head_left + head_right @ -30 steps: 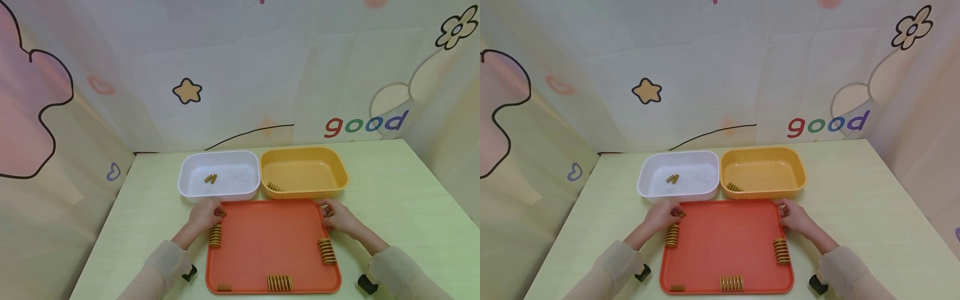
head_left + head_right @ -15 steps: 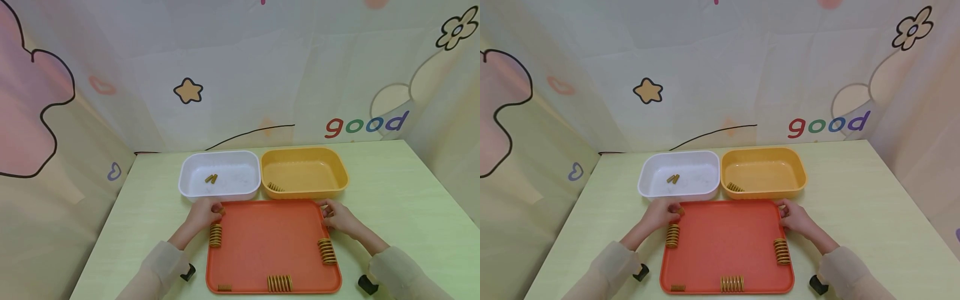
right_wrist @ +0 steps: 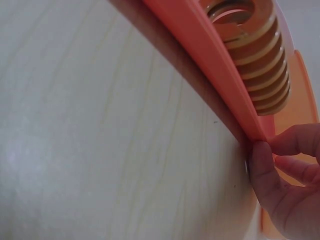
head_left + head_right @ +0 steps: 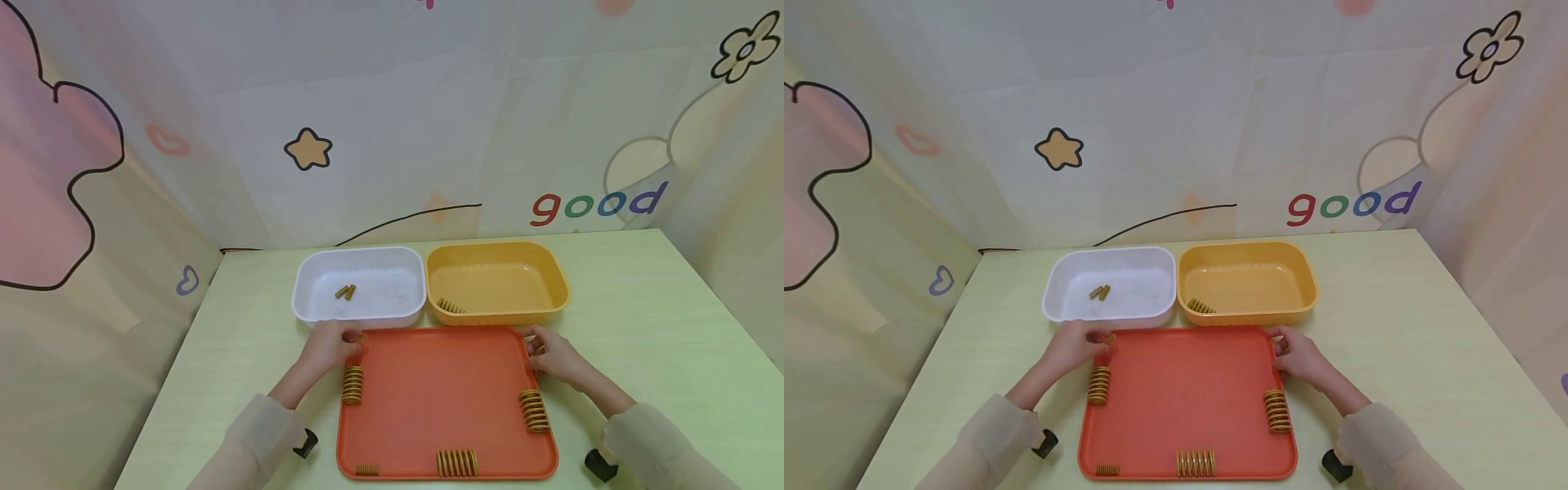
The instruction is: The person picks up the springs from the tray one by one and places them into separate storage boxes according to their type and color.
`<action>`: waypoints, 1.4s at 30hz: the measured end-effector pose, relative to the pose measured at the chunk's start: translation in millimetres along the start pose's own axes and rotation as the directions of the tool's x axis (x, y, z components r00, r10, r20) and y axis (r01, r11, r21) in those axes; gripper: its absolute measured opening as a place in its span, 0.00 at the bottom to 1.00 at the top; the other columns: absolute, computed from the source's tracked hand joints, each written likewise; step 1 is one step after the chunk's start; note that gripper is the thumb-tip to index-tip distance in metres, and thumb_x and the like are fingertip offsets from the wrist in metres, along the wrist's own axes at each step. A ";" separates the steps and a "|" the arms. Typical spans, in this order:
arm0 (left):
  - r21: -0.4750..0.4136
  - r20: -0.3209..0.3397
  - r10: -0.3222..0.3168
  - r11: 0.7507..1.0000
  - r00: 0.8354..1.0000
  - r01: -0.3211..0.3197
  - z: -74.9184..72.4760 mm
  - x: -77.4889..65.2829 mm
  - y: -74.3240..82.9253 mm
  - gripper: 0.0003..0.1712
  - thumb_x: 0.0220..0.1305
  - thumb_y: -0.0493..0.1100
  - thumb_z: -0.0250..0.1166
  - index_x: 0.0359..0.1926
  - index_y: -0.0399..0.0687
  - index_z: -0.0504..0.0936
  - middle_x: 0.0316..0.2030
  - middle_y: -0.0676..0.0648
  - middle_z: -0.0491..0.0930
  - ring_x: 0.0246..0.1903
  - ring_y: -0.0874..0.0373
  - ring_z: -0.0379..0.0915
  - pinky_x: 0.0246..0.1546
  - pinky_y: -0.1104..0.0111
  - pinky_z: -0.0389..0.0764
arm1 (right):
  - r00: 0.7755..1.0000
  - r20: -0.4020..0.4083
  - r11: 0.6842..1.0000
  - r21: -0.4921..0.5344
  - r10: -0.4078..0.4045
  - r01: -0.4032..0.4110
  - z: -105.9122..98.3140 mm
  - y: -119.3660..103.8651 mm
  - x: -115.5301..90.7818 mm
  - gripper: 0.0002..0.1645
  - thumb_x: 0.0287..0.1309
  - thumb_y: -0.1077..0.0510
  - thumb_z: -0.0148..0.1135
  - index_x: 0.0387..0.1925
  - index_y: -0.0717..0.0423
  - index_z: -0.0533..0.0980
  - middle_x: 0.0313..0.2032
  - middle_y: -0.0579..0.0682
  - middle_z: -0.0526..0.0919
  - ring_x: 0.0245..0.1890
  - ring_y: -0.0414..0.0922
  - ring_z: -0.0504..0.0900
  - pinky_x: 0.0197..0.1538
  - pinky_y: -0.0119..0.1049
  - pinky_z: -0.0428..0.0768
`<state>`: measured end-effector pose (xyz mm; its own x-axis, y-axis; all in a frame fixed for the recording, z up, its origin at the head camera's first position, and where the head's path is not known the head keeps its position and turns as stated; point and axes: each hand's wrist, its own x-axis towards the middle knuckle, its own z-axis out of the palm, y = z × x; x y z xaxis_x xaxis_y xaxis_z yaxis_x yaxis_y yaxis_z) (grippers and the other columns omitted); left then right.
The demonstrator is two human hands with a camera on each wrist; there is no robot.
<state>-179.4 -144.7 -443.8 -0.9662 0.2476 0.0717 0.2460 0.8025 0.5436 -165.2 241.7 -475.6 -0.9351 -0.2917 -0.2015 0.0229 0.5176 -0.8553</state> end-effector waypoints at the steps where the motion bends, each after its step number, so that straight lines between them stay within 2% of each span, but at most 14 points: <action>1: 0.005 -0.008 0.000 1.000 1.000 0.000 -0.7 0.1 0.1 0.05 0.41 0.36 0.69 0.25 0.45 0.83 0.23 0.51 0.81 0.23 0.63 0.72 0.26 0.72 0.72 | 1.000 -0.001 1.000 0.000 0.001 -0.001 0.0 -0.2 0.0 0.30 0.44 0.72 0.54 0.53 0.71 0.61 0.31 0.57 0.70 0.24 0.43 0.70 0.23 0.35 0.74; 15: 0.026 -0.032 -0.007 1.000 0.999 0.008 -11.9 1.4 4.8 0.07 0.43 0.36 0.67 0.29 0.46 0.85 0.23 0.51 0.81 0.24 0.62 0.74 0.27 0.72 0.73 | 1.000 -0.004 1.000 -0.004 -0.007 0.007 -1.3 -1.4 1.5 0.30 0.43 0.72 0.54 0.52 0.71 0.62 0.30 0.57 0.69 0.22 0.42 0.70 0.23 0.35 0.74; 23: 0.005 -0.073 0.008 1.000 0.997 -0.007 -16.6 3.7 8.0 0.07 0.43 0.36 0.67 0.29 0.45 0.84 0.22 0.51 0.81 0.24 0.62 0.75 0.26 0.73 0.72 | 1.000 -0.008 1.000 -0.014 -0.011 0.011 -1.4 -1.8 2.8 0.30 0.42 0.73 0.54 0.52 0.71 0.62 0.30 0.57 0.69 0.22 0.42 0.70 0.22 0.35 0.74; 27: -0.007 -0.075 -0.004 1.000 0.997 0.004 -18.3 4.7 9.5 0.07 0.44 0.36 0.67 0.30 0.45 0.84 0.23 0.50 0.81 0.25 0.61 0.75 0.26 0.72 0.72 | 1.000 -0.009 1.000 -0.021 -0.013 0.013 -1.2 -1.6 3.0 0.30 0.42 0.73 0.54 0.52 0.71 0.62 0.30 0.57 0.69 0.21 0.42 0.70 0.22 0.35 0.74; 34: -0.029 -0.070 -0.036 0.999 0.997 0.034 -17.6 6.2 10.1 0.07 0.44 0.38 0.67 0.30 0.45 0.84 0.23 0.51 0.81 0.25 0.61 0.74 0.26 0.71 0.73 | 1.000 -0.006 1.000 -0.014 -0.013 0.013 -1.2 -1.4 2.2 0.30 0.42 0.72 0.54 0.52 0.71 0.62 0.30 0.57 0.70 0.22 0.42 0.70 0.22 0.35 0.74; 42: -0.044 -0.124 -0.037 0.999 0.992 0.032 -14.9 9.8 10.4 0.07 0.44 0.40 0.68 0.29 0.46 0.84 0.23 0.51 0.82 0.25 0.61 0.76 0.28 0.70 0.74 | 1.000 -0.005 1.000 -0.019 -0.001 0.001 -0.8 -1.6 0.4 0.29 0.43 0.72 0.55 0.52 0.71 0.62 0.30 0.57 0.70 0.23 0.43 0.70 0.23 0.35 0.74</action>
<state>-187.4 -142.1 -425.0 -0.9768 0.1481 0.1547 0.2112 0.7853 0.5820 -165.8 241.4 -473.9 -0.9367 -0.2887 -0.1980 0.0149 0.5322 -0.8465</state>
